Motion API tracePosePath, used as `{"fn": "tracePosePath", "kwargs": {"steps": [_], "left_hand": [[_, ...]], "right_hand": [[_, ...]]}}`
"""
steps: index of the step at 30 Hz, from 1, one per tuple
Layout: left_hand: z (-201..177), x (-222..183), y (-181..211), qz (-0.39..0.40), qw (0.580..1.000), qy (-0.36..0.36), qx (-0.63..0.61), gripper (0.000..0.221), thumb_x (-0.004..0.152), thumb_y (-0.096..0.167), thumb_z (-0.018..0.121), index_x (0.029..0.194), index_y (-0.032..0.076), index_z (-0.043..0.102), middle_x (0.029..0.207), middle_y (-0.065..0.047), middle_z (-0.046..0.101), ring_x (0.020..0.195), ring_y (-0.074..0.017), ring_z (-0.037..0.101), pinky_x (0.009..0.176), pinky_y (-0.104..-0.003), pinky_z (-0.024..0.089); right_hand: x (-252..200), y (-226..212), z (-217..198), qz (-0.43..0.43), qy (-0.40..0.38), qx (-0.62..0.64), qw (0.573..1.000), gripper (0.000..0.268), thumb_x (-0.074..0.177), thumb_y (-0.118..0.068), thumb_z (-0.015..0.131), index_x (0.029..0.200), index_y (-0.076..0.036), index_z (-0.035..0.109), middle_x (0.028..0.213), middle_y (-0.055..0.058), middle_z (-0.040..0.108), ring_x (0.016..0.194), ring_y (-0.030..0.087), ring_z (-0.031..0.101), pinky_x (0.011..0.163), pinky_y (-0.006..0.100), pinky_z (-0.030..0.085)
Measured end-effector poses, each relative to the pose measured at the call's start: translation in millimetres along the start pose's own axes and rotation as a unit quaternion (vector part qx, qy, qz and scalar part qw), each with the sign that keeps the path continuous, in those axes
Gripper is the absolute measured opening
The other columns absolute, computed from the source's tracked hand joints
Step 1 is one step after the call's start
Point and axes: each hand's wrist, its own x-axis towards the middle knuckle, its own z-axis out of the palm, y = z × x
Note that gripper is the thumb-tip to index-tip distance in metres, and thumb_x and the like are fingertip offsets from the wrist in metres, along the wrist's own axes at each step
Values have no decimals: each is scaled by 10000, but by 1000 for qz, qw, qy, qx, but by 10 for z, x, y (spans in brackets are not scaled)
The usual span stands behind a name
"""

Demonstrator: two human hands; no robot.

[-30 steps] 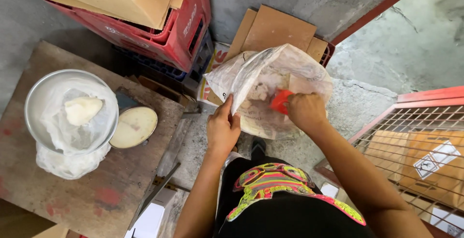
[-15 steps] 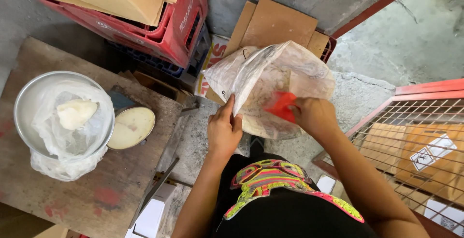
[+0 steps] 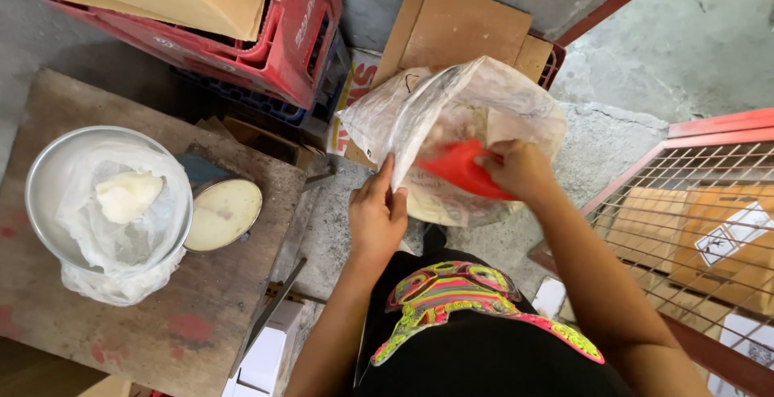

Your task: Measure quantities of powdered fertilizer into individual plastic bags for distribution.

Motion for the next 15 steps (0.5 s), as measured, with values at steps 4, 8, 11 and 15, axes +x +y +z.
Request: {"fn": "tracePosePath", "kwargs": {"steps": [4,8,11,15], "left_hand": [[-15,-45,-30,-20,1000,-17,-3,566,898,105,688,1449,56,565,971,-141,716,728,-314,653,813,-443,515],[-56,-72,-22,-11,1000,1,-13,566,902,84,691,1453,56,567,967,-144,708,726,-295,652,775,-423,521],[-89,-31,-27,-31,999,-6,-37,565,893,72,693,1443,54,568,1003,-157,716,688,-276,638,722,-400,531],[-129,-61,-12,-49,999,-3,-7,558,902,74,712,1444,52,582,883,-153,684,711,-282,622,716,-409,520]], "right_hand": [[-178,-220,-559,-26,-28,-127,991,234,813,-362,763,901,-150,805,837,154,742,784,396,699,671,495,553],[-130,-236,-425,-78,-9,-105,991,199,851,-339,728,875,-151,789,823,121,744,761,363,709,666,480,555],[-61,-314,-394,-114,-17,-106,988,193,815,-323,734,934,-185,799,819,121,745,743,362,706,654,490,552],[136,-209,-216,-165,-75,-178,967,192,752,-314,765,872,-169,806,825,114,749,765,360,710,667,487,560]]}}
